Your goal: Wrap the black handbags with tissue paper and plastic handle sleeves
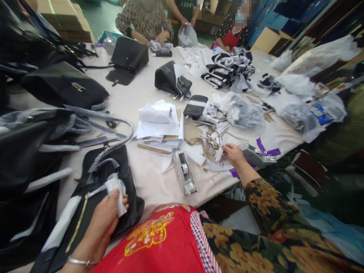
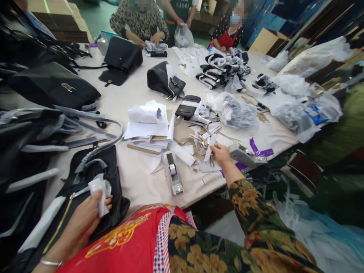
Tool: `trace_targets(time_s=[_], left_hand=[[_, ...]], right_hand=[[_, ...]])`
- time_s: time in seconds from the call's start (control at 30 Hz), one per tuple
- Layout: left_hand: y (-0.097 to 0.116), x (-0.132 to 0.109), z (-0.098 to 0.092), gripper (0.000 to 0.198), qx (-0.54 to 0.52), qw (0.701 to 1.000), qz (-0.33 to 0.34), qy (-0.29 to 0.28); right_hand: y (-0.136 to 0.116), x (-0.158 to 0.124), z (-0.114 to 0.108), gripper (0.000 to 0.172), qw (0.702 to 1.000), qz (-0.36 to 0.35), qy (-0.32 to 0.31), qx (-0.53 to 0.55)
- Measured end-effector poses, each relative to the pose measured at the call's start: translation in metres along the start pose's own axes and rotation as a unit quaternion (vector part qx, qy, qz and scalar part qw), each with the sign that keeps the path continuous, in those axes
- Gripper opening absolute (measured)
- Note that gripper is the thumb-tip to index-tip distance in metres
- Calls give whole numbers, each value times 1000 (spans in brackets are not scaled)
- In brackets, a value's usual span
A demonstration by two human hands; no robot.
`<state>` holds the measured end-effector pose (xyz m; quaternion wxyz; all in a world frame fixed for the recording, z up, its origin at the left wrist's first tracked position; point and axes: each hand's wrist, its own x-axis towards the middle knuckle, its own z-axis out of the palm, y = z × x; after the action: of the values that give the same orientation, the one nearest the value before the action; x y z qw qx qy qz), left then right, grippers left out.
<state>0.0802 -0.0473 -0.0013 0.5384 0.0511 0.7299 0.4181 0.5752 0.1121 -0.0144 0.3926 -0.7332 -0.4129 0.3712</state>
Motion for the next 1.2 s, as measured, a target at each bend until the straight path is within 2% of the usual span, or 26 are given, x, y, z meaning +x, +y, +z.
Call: trace_targets(time_s=[0.1,0.23,0.33,0.4,0.47,0.57,0.7,0.8,0.9,1.0,1.1,1.2], left_hand=[[1,-1,0,11,-9,1000,1,-9],[-2,1,-4,13,-13,1000,8,-15],[-6,4,-8,14,-14,1000,19,-19],[-7,4,-9,15,-29,999,24,-36],[-8,3,-9,17,-48,997,29,-50],[-11,0,-10,28,-67,995,45,-53],[-15,-2,-11,41,-77,994,56,-53],[-18,-3,-12,40,-70,994,63,-54],[-20,-4,-13,37,-78,993,60,-59],[-23,-4,-13,36,-77,993,62,-61],[-25,-5,-14,37,-76,993,62,-60],[-26,-5,-14,37,-72,994,62,-56]], right_hand=[[-10,1,17,36,997,7,18,81],[-24,-1,31,28,990,9,48,133],[-47,-14,43,21,989,-2,30,144],[-69,-35,61,20,992,-39,-24,119],[-93,-68,88,18,988,-98,-105,63],[-119,-135,137,14,955,-163,-249,1],[-126,-222,184,20,888,-136,-438,32],[-124,-254,199,26,838,-70,-540,48],[-126,-258,207,38,804,63,-583,100],[-129,-253,216,44,786,154,-579,153],[-128,-246,225,36,783,167,-572,178],[-124,-235,233,37,793,157,-563,171]])
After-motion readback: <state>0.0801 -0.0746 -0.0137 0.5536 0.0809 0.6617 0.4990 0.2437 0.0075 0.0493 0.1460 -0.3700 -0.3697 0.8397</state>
